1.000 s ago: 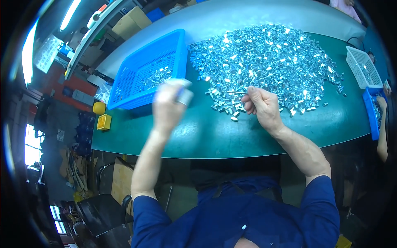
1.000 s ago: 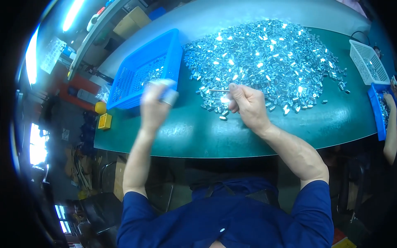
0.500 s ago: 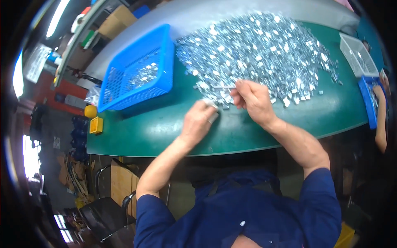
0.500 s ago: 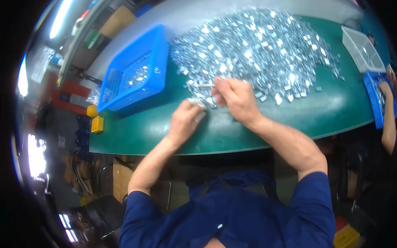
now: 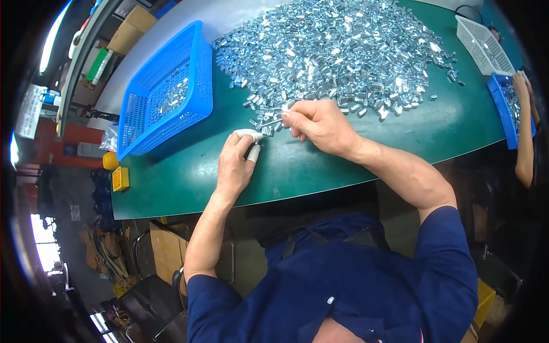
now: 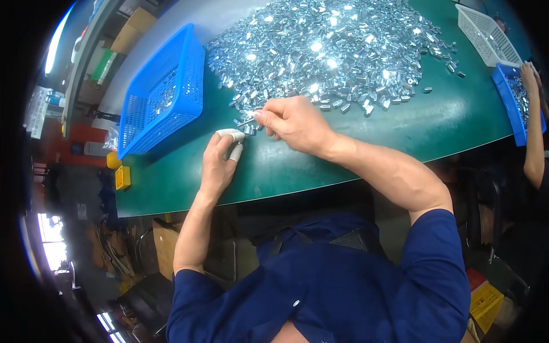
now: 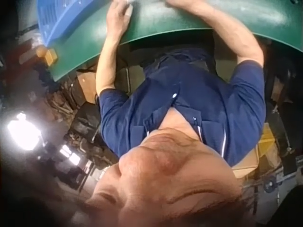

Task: Sorting and inspecting small metal parts from a large pile into blue plastic bins.

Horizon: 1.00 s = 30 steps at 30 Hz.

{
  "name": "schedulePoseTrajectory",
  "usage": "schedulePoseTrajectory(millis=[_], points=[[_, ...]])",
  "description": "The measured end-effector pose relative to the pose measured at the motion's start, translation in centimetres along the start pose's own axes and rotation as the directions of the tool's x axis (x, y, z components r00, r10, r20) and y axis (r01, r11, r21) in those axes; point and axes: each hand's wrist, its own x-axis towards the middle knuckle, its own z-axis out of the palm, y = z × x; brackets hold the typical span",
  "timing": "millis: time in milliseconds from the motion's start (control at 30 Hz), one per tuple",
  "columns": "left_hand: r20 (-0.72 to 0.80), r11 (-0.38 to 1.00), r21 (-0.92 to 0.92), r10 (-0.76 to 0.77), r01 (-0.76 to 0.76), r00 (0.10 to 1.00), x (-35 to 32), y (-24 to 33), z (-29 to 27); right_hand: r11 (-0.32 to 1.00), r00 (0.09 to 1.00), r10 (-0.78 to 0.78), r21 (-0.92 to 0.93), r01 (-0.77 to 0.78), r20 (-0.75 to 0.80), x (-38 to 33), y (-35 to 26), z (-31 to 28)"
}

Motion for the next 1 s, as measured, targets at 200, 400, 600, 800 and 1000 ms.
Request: schedulePoseTrajectory(millis=[200,400,600,800,1000], points=[[-0.063,0.994,0.107,-0.019,0.025,0.998,-0.3,0.2,0.0,0.995,0.999,0.013,-0.097,-0.010,0.031,-0.1,0.3,0.3],[-0.105,0.994,-0.090,-0.072,0.063,0.992,-0.7,0.1,0.3,0.967,0.999,-0.019,-0.253,0.027,0.033,0.2,0.4,0.5],[-0.105,0.970,-0.233,-0.095,0.068,0.990,-0.3,1.7,0.3,0.968,0.996,-0.015,-0.249,0.037,0.089,0.3,1.0,0.5],[-0.102,0.968,-0.251,-0.025,-0.001,0.994,0.3,2.7,0.7,0.984,0.988,0.124,-0.144,-0.109,0.097,0.0,0.5,0.3],[-0.116,0.967,-0.255,-0.004,-0.026,0.993,0.3,3.2,0.6,0.959,0.955,0.247,-0.185,-0.216,0.164,-0.3,0.7,0.7]])
